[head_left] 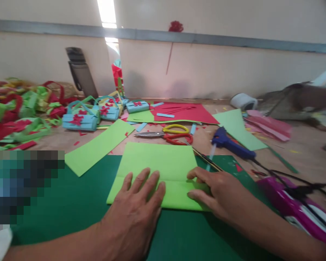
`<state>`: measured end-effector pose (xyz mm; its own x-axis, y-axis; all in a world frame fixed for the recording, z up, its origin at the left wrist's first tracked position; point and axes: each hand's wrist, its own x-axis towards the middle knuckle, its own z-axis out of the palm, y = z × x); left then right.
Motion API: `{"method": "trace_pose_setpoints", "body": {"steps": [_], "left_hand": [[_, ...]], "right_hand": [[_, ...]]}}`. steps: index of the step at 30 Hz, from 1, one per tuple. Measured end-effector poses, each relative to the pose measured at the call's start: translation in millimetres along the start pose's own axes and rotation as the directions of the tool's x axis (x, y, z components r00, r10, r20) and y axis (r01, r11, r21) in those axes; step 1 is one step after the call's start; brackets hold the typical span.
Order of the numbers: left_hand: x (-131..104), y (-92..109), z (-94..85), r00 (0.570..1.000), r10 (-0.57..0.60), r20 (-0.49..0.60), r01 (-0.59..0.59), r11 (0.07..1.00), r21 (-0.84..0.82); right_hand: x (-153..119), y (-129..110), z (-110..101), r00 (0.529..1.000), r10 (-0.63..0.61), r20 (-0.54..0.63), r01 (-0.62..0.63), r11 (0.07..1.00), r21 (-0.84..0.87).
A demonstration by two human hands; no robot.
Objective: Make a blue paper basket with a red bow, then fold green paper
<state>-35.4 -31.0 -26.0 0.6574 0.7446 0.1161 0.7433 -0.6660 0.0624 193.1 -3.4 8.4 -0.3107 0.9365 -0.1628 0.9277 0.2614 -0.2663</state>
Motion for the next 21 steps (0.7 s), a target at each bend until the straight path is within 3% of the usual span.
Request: {"method": "trace_pose_setpoints", "body": {"steps": [3,10,21], "left_hand": [[-0.6,-2.6,4.9,0.996,0.06,-0.062,-0.056,0.996,0.074],[-3.7,-6.6,14.2,0.97,0.134,-0.203,-0.096,0.978,0.187],[-7.3,-9.7,14.1,0.979,0.153,-0.137,-0.115,0.961,0.253]], "right_hand": [[-3.7,-6.9,-11.3,0.996,0.078,0.048,-0.08,0.996,0.035],[-4.8,-3.7,-17.1,0.993,0.104,0.056,-0.11,0.985,0.131],[-9.3,6.9,-14.4,0.993,0.109,0.033,-0.114,0.962,0.249]]}}
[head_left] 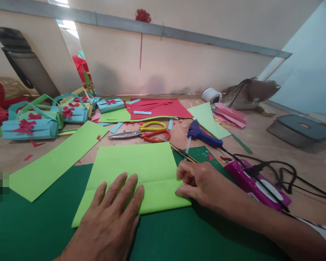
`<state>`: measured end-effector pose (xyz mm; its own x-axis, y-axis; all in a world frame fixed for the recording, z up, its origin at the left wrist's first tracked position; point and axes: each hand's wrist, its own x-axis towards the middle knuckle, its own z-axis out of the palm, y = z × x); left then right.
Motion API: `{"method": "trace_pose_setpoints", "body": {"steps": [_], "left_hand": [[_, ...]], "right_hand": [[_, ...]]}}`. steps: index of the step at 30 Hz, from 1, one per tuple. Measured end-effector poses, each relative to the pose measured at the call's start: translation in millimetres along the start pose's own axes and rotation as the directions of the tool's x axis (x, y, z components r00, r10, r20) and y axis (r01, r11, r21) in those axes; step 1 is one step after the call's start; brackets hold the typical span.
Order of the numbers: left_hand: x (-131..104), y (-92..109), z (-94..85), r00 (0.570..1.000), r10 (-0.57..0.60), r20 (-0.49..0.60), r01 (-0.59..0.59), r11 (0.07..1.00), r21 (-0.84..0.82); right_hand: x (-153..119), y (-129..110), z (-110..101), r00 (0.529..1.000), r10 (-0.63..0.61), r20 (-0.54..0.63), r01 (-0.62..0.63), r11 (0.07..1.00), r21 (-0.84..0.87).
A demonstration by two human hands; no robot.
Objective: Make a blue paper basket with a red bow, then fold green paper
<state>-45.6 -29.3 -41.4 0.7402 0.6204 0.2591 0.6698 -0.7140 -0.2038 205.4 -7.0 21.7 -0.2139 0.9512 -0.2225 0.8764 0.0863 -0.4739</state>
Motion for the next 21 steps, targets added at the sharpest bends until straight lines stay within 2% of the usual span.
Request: {"method": "trace_pose_setpoints", "body": {"steps": [6,21], "left_hand": [[-0.5,-0.4,0.1,1.0,0.011,-0.004,-0.011,1.0,-0.002],[3.2,0.1,0.8,0.995,-0.005,-0.098,0.004,1.0,-0.013]], "right_hand": [[-0.7,-4.8,-2.3,1.0,-0.028,0.0,0.028,0.999,-0.027],[1.7,-5.1,1.0,0.999,-0.032,-0.008,0.032,0.996,-0.08]]}}
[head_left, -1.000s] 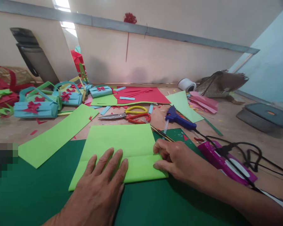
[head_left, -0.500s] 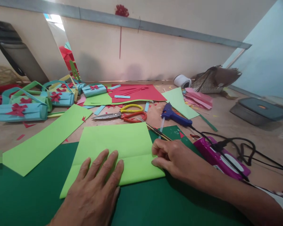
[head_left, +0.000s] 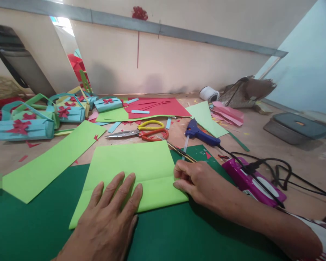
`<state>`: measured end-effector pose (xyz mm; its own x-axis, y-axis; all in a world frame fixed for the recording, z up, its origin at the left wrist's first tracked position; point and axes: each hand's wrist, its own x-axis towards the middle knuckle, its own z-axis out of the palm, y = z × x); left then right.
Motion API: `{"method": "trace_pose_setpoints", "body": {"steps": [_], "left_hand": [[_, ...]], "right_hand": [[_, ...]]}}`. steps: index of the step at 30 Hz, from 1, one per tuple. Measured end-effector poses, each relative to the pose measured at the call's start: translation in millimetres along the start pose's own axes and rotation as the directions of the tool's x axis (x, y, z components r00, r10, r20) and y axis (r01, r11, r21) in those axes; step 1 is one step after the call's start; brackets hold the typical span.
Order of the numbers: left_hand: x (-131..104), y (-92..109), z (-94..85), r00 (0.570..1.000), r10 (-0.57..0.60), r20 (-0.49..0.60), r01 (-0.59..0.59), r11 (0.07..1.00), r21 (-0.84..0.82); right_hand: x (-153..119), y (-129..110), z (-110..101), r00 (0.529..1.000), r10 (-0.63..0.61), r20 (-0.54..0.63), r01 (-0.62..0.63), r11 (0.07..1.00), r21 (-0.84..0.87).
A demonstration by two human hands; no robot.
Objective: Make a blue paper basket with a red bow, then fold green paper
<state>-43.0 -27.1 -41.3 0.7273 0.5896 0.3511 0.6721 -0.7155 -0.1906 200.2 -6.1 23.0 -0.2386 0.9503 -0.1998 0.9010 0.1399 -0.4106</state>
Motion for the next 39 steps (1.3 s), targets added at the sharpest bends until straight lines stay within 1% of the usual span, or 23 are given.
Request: {"method": "trace_pose_setpoints", "body": {"steps": [5,10,13,18,23,26,28,29,30,31,32,33,35,37,39], "left_hand": [[-1.3,0.1,1.5,1.0,0.001,0.018,-0.001,1.0,0.002],[-0.1,-1.9,0.0,0.999,0.013,0.045,-0.011,0.999,-0.044],[1.0,-1.5,-0.9,0.999,-0.007,0.045,0.01,0.998,-0.066],[-0.3,0.4,-2.0,0.998,-0.01,0.061,0.013,0.999,-0.049],[-2.0,0.4,-2.0,0.994,-0.006,0.11,0.009,0.999,-0.033],[-1.6,0.8,-1.9,0.996,-0.007,0.094,0.009,1.0,-0.026],[-1.1,1.3,-3.1,0.996,-0.008,0.088,0.01,1.0,-0.026],[-0.9,1.6,-4.1,0.995,-0.01,0.095,0.012,1.0,-0.028],[-0.5,1.7,-5.3,0.994,-0.009,0.106,0.012,0.999,-0.033],[0.0,1.8,-6.5,0.992,-0.009,0.122,0.014,0.999,-0.039],[0.7,1.9,-7.7,0.991,-0.01,0.13,0.017,0.999,-0.05],[1.7,2.0,-9.0,0.99,-0.011,0.138,0.02,0.998,-0.063],[4.4,2.6,-12.0,0.986,-0.022,0.167,0.039,0.994,-0.098],[8.0,3.8,-16.0,0.973,-0.048,0.226,0.08,0.987,-0.138],[11.8,5.0,-21.0,0.95,-0.072,0.303,0.133,0.974,-0.183]], "right_hand": [[0.9,0.7,1.5,1.0,0.018,0.011,-0.018,1.0,-0.001],[2.0,0.7,1.3,1.0,0.018,0.01,-0.018,1.0,0.004],[2.0,-0.3,0.9,1.0,0.015,0.006,-0.015,1.0,-0.009],[1.9,-0.8,1.1,1.0,0.015,0.008,-0.015,0.999,-0.045],[2.5,-0.4,1.1,0.999,0.037,0.028,-0.034,0.995,-0.095],[2.3,1.1,1.4,0.999,0.037,0.039,-0.032,0.99,-0.136],[0.8,2.5,2.5,0.999,0.021,0.036,-0.014,0.98,-0.199],[-0.5,3.0,3.4,1.0,-0.001,0.016,0.005,0.969,-0.248],[-2.1,3.2,4.7,0.999,-0.043,-0.018,0.035,0.952,-0.304],[-3.8,3.3,6.3,0.993,-0.111,-0.049,0.086,0.929,-0.36],[-5.4,3.2,8.2,0.976,-0.206,-0.074,0.158,0.898,-0.411],[-6.7,2.9,10.5,0.946,-0.312,-0.083,0.244,0.859,-0.45],[-8.0,2.7,15.4,0.862,-0.505,-0.045,0.425,0.768,-0.479],[-7.7,3.6,20.2,0.783,-0.621,0.011,0.551,0.687,-0.474],[-6.6,5.7,24.7,0.723,-0.69,0.016,0.609,0.627,-0.485]]}}
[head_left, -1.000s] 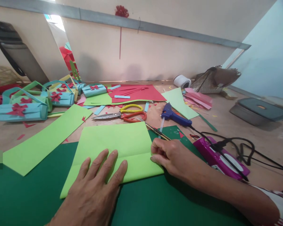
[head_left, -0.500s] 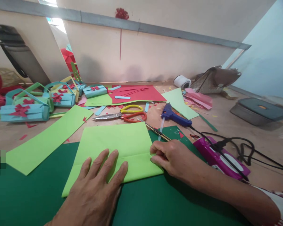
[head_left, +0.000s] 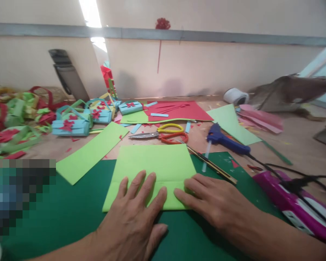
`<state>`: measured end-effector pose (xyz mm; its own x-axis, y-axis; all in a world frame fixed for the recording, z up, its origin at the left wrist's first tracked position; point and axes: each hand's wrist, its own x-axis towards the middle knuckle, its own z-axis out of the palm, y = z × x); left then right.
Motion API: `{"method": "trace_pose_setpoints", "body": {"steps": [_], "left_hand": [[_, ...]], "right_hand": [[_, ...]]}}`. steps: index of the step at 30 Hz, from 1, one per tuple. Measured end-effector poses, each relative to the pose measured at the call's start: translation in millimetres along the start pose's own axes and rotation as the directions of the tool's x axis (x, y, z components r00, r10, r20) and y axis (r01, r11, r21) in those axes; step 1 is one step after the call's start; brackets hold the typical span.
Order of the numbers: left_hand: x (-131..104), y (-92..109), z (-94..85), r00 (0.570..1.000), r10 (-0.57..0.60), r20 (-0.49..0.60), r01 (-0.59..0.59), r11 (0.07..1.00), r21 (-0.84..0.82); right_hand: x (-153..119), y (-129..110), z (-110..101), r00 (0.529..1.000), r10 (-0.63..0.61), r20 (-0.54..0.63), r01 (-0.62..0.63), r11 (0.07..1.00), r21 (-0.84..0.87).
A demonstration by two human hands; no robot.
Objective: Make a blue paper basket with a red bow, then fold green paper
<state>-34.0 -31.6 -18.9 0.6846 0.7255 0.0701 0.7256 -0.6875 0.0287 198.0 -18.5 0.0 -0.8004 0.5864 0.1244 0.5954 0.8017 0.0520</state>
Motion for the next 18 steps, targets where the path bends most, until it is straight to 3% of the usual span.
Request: {"method": "trace_pose_setpoints", "body": {"steps": [4,6,12,18], "left_hand": [[1.6,2.1,-10.5,0.991,-0.048,0.123,0.063,0.99,-0.123],[0.8,1.4,-13.6,0.991,-0.053,0.123,0.073,0.984,-0.165],[-2.3,0.1,-16.8,0.986,-0.056,0.159,0.094,0.966,-0.24],[-4.9,0.0,-22.2,0.959,-0.088,0.269,0.16,0.952,-0.262]], "right_hand": [[-4.1,0.8,13.0,0.967,-0.118,-0.227,0.077,0.981,-0.18],[-7.4,0.6,22.1,0.952,-0.16,-0.26,0.085,0.957,-0.278],[-16.6,-1.6,44.1,0.962,-0.138,-0.237,0.048,0.935,-0.352],[-16.9,-3.8,44.2,0.961,-0.118,-0.25,0.026,0.939,-0.343]]}}
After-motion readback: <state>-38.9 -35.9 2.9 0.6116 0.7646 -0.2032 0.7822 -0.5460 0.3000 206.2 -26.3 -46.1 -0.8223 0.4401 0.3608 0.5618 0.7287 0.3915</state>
